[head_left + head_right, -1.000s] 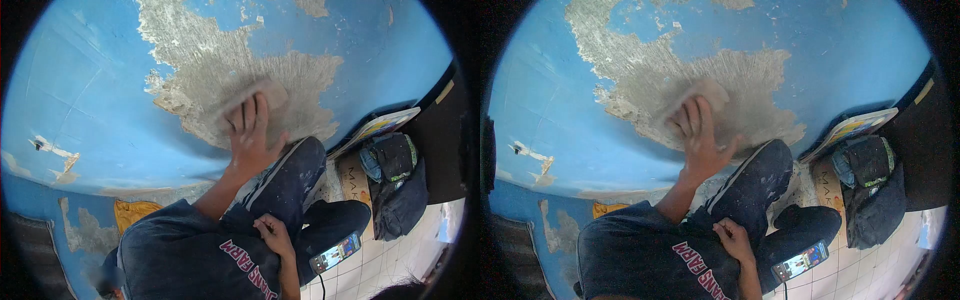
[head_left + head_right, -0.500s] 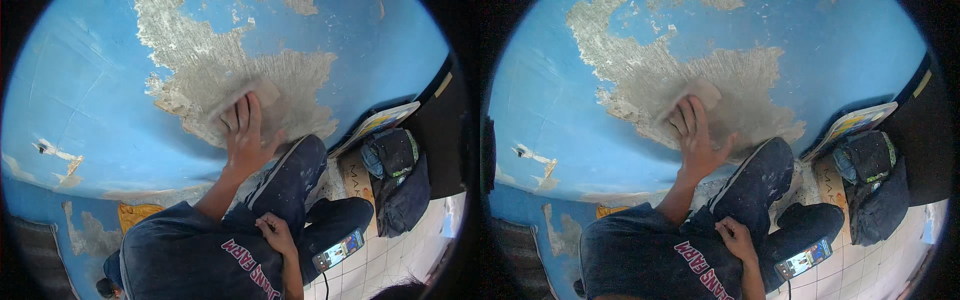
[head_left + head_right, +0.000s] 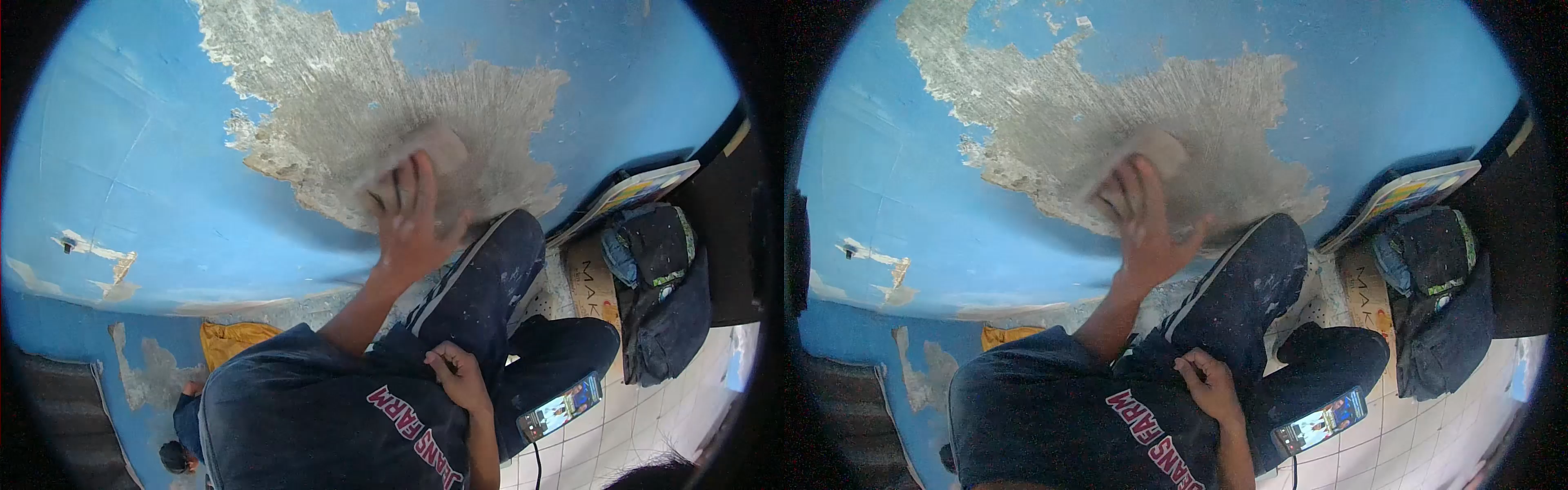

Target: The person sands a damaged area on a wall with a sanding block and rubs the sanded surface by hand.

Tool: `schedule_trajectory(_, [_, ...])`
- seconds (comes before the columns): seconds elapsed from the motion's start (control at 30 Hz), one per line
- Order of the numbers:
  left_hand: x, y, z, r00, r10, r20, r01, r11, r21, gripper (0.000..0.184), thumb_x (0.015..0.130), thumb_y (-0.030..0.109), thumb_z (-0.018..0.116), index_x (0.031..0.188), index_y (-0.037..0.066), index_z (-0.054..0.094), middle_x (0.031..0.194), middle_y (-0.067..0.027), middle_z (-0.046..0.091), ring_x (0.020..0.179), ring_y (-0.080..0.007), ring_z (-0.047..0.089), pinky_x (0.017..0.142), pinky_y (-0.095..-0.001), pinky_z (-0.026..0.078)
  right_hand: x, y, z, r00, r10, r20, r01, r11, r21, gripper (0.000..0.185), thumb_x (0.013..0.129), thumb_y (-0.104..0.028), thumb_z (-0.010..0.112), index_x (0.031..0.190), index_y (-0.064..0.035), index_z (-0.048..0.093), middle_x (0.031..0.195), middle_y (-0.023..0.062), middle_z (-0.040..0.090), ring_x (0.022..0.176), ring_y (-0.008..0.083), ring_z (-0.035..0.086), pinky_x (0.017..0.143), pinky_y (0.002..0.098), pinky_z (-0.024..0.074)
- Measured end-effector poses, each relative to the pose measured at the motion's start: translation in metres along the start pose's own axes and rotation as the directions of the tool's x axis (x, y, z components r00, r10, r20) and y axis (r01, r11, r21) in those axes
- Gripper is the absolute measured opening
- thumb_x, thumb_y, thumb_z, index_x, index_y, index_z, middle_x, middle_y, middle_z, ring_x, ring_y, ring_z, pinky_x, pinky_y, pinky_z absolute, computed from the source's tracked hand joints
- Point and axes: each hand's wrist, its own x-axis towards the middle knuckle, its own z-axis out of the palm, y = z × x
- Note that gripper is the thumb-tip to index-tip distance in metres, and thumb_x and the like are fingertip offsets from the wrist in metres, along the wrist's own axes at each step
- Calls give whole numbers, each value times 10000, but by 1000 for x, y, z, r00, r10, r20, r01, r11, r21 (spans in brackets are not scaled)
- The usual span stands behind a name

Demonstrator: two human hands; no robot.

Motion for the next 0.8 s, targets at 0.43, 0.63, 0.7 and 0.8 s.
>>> schedule_trajectory(0.43, [-32, 5, 48, 997, -6, 81, -1, 996, 92, 975, 830, 533, 653, 1456, -123, 294, 1426, -384, 303, 1302, -572, 258, 974, -771, 129, 2, -9, 1, 999, 50, -5, -50, 997, 53, 163, 989, -139, 591, 884, -22, 633, 700, -38, 554, 596, 29, 461, 559, 208, 365])
schedule_trajectory(0.63, [12, 17, 17, 991, 0, -134, 13, 995, 98, 1017, 830, 563, 648, 1425, -178, 287, 1399, -416, 320, 1275, -591, 291, 961, -806, 119, 0, -3, -2, 998, 67, 21, -69, 993, 100, 163, 982, -170, 615, 915, -26, 652, 705, -13, 575, 604, 55, 504, 553, 243, 405])
schedule_trajectory(0.7, [21, 17, 12, 976, 9, -216, 16, 993, 114, 1005, 827, 555, 654, 1414, -184, 307, 1384, -413, 344, 1281, -581, 294, 958, -800, 133, 0, -10, -1, 998, 64, 15, -65, 995, 74, 163, 982, -172, 617, 917, -25, 651, 704, -13, 573, 603, 54, 501, 553, 242, 405])
schedule_trajectory(0.8, [9, 14, 29, 996, -35, -77, 37, 999, 21, 988, 827, 539, 660, 1428, -164, 311, 1426, -424, 314, 1361, -581, 213, 995, -779, 106, 0, -3, -1, 998, 56, 0, -56, 997, 58, 164, 981, -174, 619, 922, -24, 650, 699, -10, 566, 603, 55, 502, 555, 244, 408])
